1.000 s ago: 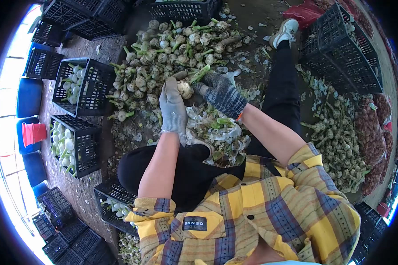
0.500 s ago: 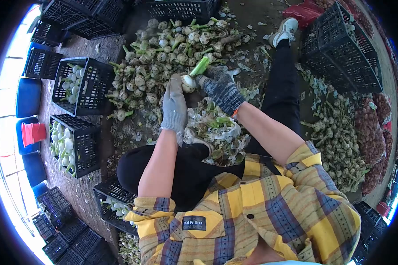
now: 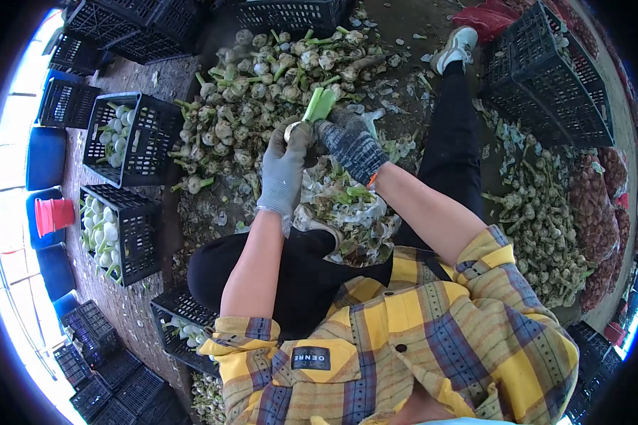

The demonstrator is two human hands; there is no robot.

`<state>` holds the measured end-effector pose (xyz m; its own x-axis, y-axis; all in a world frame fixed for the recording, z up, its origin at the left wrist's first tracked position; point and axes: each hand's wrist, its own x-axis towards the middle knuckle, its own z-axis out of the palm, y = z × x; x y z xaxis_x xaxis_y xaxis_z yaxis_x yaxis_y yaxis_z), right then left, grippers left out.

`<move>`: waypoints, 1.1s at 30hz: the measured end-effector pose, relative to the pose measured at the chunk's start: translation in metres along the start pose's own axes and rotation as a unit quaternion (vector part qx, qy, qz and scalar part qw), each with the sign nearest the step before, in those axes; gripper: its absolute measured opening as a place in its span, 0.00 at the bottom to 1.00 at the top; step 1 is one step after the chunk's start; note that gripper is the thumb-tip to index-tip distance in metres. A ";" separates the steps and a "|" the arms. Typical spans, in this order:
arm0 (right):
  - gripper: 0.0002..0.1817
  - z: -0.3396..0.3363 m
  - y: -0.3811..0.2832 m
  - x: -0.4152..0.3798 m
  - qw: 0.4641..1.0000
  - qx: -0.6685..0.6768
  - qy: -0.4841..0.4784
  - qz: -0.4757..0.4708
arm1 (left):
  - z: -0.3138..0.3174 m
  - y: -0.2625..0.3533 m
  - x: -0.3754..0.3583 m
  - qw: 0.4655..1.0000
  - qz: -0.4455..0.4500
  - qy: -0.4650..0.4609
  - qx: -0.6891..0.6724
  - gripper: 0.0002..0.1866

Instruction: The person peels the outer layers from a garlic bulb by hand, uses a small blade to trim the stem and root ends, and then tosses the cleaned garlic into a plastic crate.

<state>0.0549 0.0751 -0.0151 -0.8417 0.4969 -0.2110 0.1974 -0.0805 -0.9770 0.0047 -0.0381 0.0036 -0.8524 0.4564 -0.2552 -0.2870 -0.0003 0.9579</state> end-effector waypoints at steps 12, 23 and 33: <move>0.10 0.001 -0.003 -0.010 0.998 -0.017 -0.004 -0.064 | 0.002 0.004 0.000 0.998 -0.013 0.039 -0.046 0.13; 0.09 -0.011 -0.002 -0.020 0.793 0.589 -0.054 0.144 | -0.014 0.020 0.007 0.954 -0.130 0.015 -0.270 0.10; 0.14 -0.015 -0.024 -0.026 0.745 0.637 0.044 0.195 | -0.025 0.020 0.009 0.939 -0.141 0.003 -0.313 0.13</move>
<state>0.0798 0.0769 0.0146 -0.7977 0.2713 -0.5385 -0.2659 -0.9598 -0.0897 -0.0201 -0.0559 0.0175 -0.7057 0.5115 -0.4903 -0.7009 -0.4033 0.5883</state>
